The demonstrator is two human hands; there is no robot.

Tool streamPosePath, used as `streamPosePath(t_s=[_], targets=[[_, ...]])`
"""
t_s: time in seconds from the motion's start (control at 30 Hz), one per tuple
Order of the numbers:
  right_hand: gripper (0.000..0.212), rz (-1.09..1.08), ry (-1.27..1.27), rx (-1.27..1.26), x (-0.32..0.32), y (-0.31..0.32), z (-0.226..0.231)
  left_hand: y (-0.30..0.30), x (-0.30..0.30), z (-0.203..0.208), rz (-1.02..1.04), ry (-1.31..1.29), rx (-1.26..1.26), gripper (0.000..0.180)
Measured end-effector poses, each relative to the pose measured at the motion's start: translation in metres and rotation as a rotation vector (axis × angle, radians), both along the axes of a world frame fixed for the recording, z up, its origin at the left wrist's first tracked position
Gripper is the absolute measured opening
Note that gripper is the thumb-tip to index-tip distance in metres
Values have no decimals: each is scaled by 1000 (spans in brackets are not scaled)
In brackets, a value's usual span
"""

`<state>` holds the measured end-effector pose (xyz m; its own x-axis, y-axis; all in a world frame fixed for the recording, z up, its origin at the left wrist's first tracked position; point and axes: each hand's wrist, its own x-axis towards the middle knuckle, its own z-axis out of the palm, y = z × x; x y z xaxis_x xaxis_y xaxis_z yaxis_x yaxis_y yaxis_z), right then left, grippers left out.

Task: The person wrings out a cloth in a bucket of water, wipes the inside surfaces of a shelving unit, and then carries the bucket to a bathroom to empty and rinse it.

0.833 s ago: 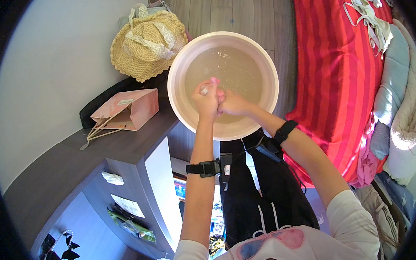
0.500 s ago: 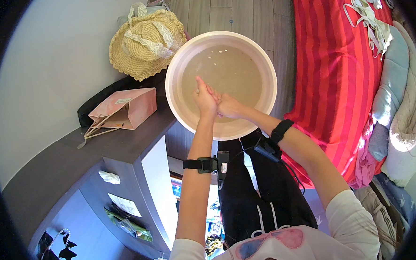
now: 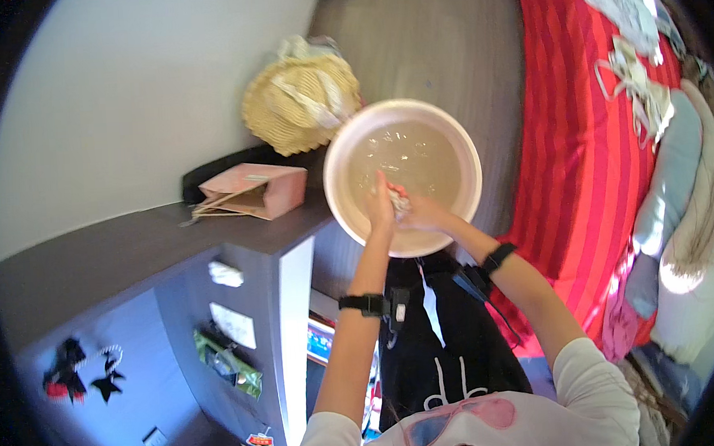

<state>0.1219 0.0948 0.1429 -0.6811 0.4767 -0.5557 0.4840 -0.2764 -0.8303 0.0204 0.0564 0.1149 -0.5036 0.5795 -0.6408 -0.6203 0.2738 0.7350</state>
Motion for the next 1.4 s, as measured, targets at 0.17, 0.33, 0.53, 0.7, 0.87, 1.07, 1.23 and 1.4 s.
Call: streamPosePath(t_s=[0.17, 0.33, 0.53, 0.7, 0.87, 1.07, 1.23, 1.4], targets=[[55, 135, 266, 198, 23, 8, 26, -35, -3, 66, -106, -62, 105, 51], [56, 187, 359, 117, 10, -7, 70, -87, -23, 97, -300, 323, 166, 65], [66, 228, 351, 101, 0, -10, 144, -98, -15, 115, -211, 628, 200, 69], [44, 298, 406, 919, -11, -18, 194, -126, -28, 187, -229, 737, 129, 76], [23, 530, 673, 1309, -13, -49, 271, -176, -33, 251, -398, 911, 145, 52], [16, 306, 464, 316, -50, -103, 328, -238, -43, 346, -463, 1139, 267, 52], [55, 241, 628, -674, -101, -105, 321, -266, -59, 377, -289, 960, 96, 36], [64, 420, 703, -1052, -93, -162, 294, -287, -95, 325, 20, 255, 363, 27]])
